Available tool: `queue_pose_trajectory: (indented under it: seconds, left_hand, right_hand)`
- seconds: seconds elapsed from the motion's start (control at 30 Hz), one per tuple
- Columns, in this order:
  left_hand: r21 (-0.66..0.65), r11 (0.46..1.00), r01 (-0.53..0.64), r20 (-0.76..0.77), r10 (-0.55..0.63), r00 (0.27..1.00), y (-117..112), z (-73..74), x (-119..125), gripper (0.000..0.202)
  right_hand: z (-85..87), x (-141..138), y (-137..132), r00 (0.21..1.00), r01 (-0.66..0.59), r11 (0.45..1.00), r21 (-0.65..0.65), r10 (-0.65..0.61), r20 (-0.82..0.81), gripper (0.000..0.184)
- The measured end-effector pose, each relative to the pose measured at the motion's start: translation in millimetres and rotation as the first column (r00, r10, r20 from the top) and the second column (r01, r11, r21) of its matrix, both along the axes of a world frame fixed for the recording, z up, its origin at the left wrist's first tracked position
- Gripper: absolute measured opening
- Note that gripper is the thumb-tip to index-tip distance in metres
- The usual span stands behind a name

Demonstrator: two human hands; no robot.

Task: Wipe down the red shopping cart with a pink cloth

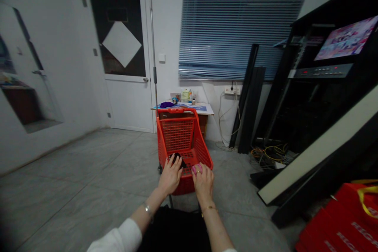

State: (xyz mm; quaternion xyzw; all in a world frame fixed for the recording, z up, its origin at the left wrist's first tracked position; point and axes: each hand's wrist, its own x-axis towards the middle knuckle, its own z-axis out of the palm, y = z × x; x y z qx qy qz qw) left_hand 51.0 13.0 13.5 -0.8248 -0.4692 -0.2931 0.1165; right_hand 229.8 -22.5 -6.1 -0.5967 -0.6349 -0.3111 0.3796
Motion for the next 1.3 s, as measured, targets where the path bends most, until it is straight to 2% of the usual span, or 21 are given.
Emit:
queue_pose_trajectory:
  seconds: [0.13, 0.27, 0.4, 0.53, 0.67, 0.77, 0.83, 0.97, 1.03, 1.1, 1.2, 1.3]
  left_hand:
    - [-0.004, 1.000, 0.024, -0.019, -0.024, 1.000, 1, 0.9, -3, 0.047]
    - [-0.005, 1.000, 0.028, -0.009, -0.028, 1.000, 2, -1.5, 1, 0.048]
    - [0.000, 1.000, 0.012, 0.011, -0.012, 1.000, 3, -4.1, 3, 0.049]
    - [-0.001, 1.000, 0.027, -0.005, -0.027, 1.000, 4, -2.8, -4, 0.048]
    - [-0.002, 0.998, 0.060, -0.012, -0.060, 0.998, 4, -0.7, -9, 0.049]
    - [-0.004, 0.998, 0.055, -0.002, -0.055, 0.998, 3, -1.7, -6, 0.049]
    - [-0.006, 0.999, 0.037, 0.004, -0.037, 0.999, 2, -3.1, -1, 0.049]
    - [0.016, 1.000, 0.012, 0.022, -0.012, 1.000, 1, -4.5, 4, 0.050]
    - [0.022, 1.000, 0.010, 0.019, -0.011, 1.000, 0, -3.9, 2, 0.050]
    - [0.016, 1.000, 0.012, 0.005, -0.012, 1.000, 1, -2.8, 0, 0.049]
    - [0.008, 1.000, 0.030, -0.009, -0.030, 1.000, 1, -1.8, -3, 0.050]
    - [0.006, 0.999, 0.043, 0.000, -0.043, 0.999, 0, -2.2, 0, 0.051]
  right_hand:
    - [7.5, 21, 1, 0.996, -0.058, 0.997, -0.055, 0.062, 0.071, 0.023]
    - [9.9, 39, 5, 0.999, -0.008, 1.000, -0.005, 0.008, 0.048, 0.025]
    - [4.1, 16, 5, 1.000, 0.006, 0.999, 0.041, -0.006, 0.015, 0.024]
    - [2.7, -3, 1, 0.997, -0.064, 0.998, 0.014, 0.064, 0.033, 0.022]
    - [8.3, 19, 2, 0.994, -0.099, 0.993, -0.062, 0.102, 0.045, 0.025]
    - [9.8, 37, 6, 0.999, -0.052, 0.997, -0.050, 0.052, 0.005, 0.027]
    - [7.4, 35, 8, 0.999, -0.027, 0.999, -0.023, 0.027, -0.024, 0.028]
    - [-2.4, -2, 5, 0.997, -0.032, 0.998, 0.051, 0.035, -0.062, 0.026]
    - [-5.9, -22, 1, 0.996, -0.058, 0.997, 0.060, 0.062, -0.066, 0.025]
    - [-6.1, -31, -3, 0.995, -0.088, 0.995, 0.039, 0.090, -0.052, 0.024]
    - [-0.5, -18, -4, 0.992, -0.126, 0.992, -0.011, 0.126, -0.012, 0.024]
    - [4.8, 5, -2, 0.995, -0.091, 0.996, -0.007, 0.090, -0.035, 0.026]
